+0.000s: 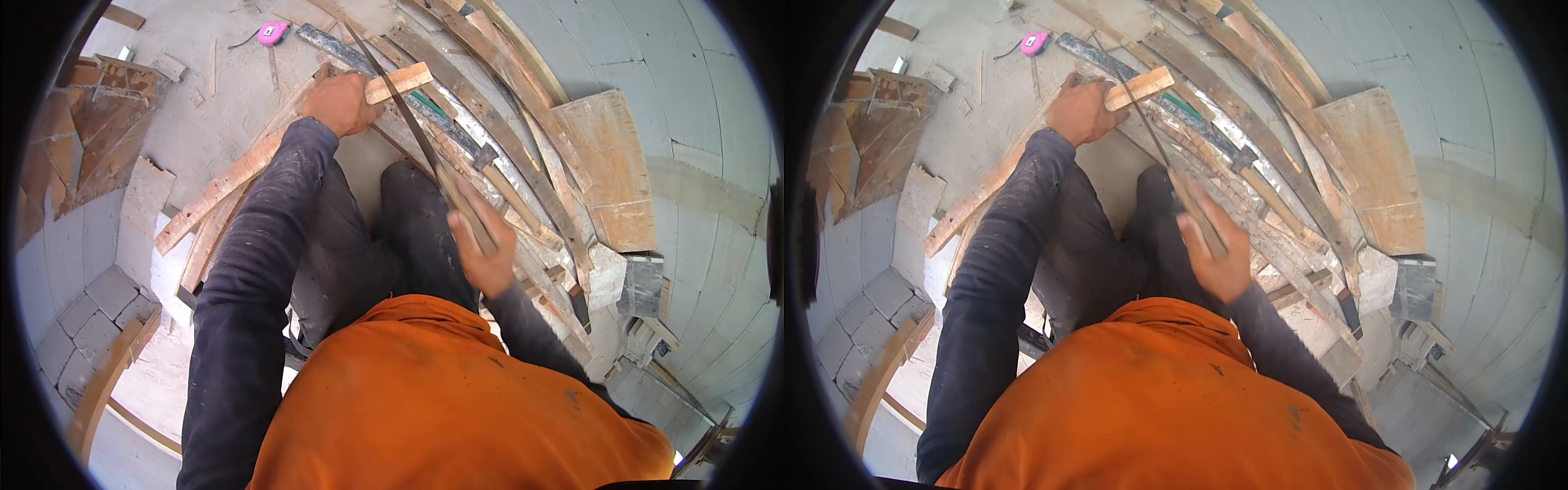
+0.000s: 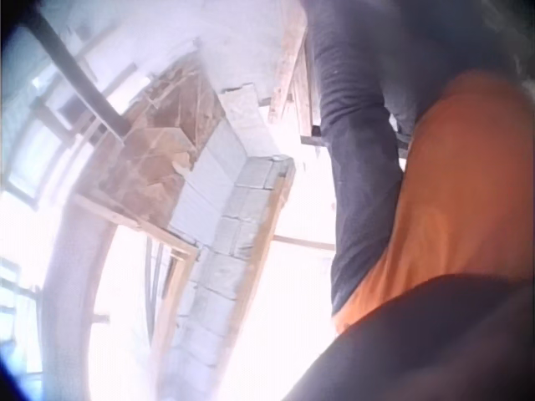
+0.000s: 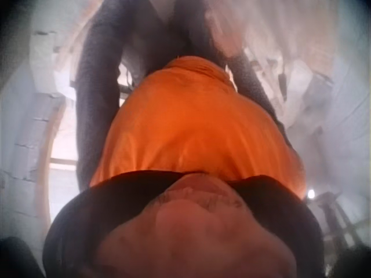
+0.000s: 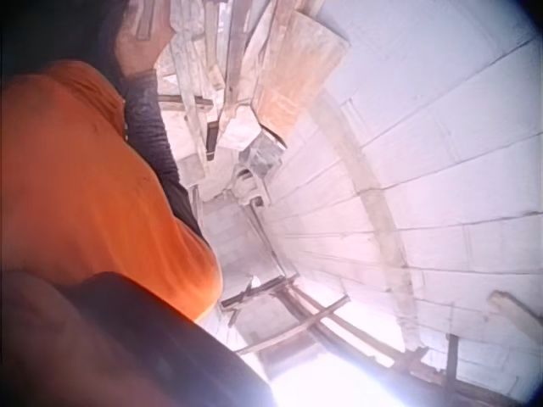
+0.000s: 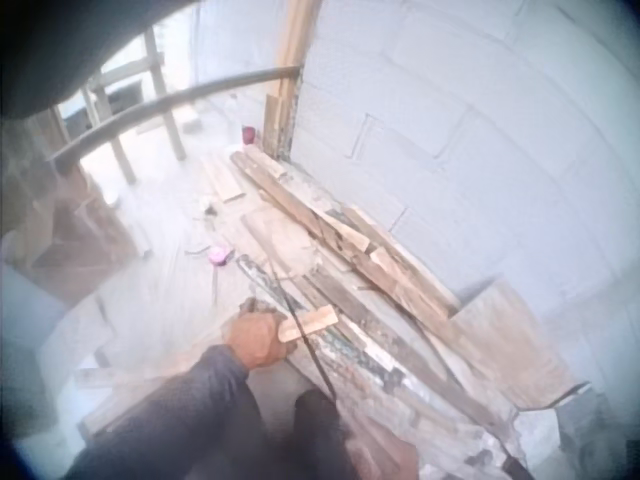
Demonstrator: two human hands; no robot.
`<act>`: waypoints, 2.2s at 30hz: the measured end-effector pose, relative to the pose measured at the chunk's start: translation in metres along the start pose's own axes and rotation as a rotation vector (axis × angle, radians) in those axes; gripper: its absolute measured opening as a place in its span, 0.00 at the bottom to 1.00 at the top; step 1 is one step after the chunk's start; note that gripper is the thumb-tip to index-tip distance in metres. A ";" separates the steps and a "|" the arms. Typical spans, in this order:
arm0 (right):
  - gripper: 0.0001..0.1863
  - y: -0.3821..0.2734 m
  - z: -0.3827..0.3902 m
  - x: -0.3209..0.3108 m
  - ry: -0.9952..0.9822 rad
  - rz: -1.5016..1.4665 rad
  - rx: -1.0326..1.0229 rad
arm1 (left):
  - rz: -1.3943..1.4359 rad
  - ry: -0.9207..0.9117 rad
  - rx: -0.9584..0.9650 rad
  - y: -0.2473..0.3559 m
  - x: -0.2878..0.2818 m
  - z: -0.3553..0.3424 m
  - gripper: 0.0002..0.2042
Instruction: The person saws a piece of wood with a hand saw and then positions the wood against a frame.
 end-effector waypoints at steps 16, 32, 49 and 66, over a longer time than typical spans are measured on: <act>0.25 0.014 -0.122 0.022 0.160 -0.111 -0.191 | -0.068 0.368 0.102 0.022 -0.021 0.022 0.31; 0.27 0.021 -0.012 0.001 0.064 -0.139 0.000 | 0.060 0.015 -0.076 -0.009 -0.029 -0.003 0.29; 0.26 0.003 0.045 -0.026 0.043 -0.012 -0.028 | 0.060 -0.007 -0.071 -0.012 -0.024 -0.014 0.29; 0.28 0.001 0.037 -0.021 -0.027 -0.081 0.048 | 0.061 0.017 -0.041 -0.018 -0.019 -0.008 0.30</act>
Point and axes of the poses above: each hand's wrist, its own z-axis away from the middle knuckle, its own x-axis out of the palm, y = z × x, the point moved 9 cm from there along -z, towards the middle knuckle, and after that the axes turned 12 degrees about -y, right-handed, at the moved point
